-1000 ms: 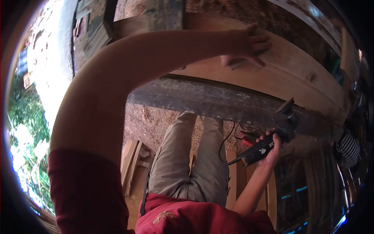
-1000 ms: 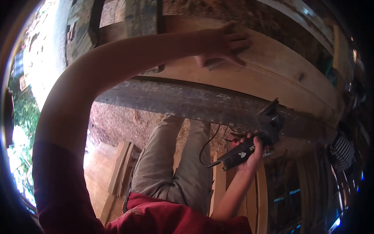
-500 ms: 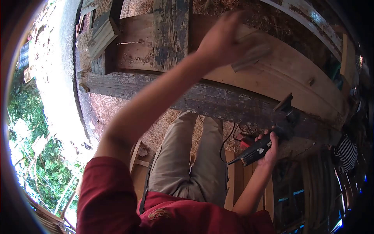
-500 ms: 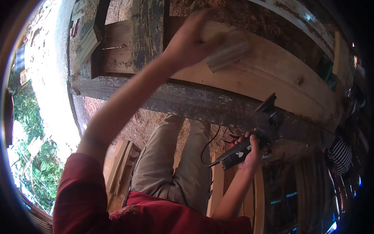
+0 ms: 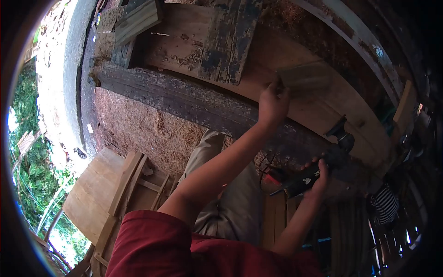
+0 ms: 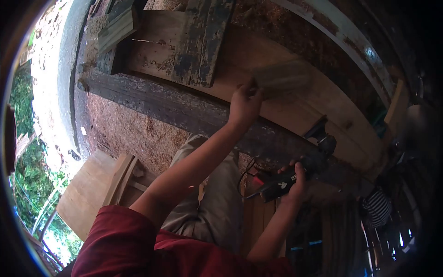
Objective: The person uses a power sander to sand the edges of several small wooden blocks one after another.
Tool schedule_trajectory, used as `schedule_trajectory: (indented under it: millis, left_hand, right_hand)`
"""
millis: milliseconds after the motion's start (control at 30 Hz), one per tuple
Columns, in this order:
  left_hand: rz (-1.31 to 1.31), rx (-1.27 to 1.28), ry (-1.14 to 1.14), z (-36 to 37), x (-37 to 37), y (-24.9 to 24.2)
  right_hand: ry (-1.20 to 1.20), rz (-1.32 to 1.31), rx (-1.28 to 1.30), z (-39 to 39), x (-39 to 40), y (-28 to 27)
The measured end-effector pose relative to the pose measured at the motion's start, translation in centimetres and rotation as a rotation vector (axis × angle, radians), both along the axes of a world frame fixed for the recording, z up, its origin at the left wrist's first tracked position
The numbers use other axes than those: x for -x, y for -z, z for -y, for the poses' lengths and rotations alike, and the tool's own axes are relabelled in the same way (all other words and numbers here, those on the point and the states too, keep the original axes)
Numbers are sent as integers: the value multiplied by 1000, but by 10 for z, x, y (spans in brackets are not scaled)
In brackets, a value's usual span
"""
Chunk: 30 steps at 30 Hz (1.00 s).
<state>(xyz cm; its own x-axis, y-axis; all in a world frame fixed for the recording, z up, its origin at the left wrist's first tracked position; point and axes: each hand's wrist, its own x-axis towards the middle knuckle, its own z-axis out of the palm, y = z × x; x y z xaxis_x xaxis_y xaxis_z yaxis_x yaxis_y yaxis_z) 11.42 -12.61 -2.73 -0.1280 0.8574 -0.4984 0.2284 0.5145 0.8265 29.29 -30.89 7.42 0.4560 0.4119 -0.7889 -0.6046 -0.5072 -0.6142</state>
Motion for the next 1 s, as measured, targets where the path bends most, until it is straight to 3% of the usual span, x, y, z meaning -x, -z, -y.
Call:
schedule_trajectory:
  millis: [200, 400, 600, 700, 800, 900, 1000]
  left_hand:
    - [87, -47, -131, 4, -15, 1]
    - [-50, -90, -151, 1, -18, -10]
    - [-8, -87, -170, -9, -14, -8]
    - [25, -73, -87, -5, -9, 8]
    - [-34, -63, -30, -6, -6, -8]
    - [-458, -442, 278, -8, 1, -19]
    - [-577, -534, 564, -22, 5, -22]
  right_hand:
    - [-37, 2, 36, -11, -3, 2]
    - [-86, 15, 22, -17, -3, 8]
    - [-76, -18, -18, -21, -5, 10]
    - [-58, -32, -45, -19, -8, 17]
    - [19, -50, -72, -19, -10, 14]
    - [68, -50, -76, -16, -15, 17]
    - [99, -55, -73, -5, -21, 23]
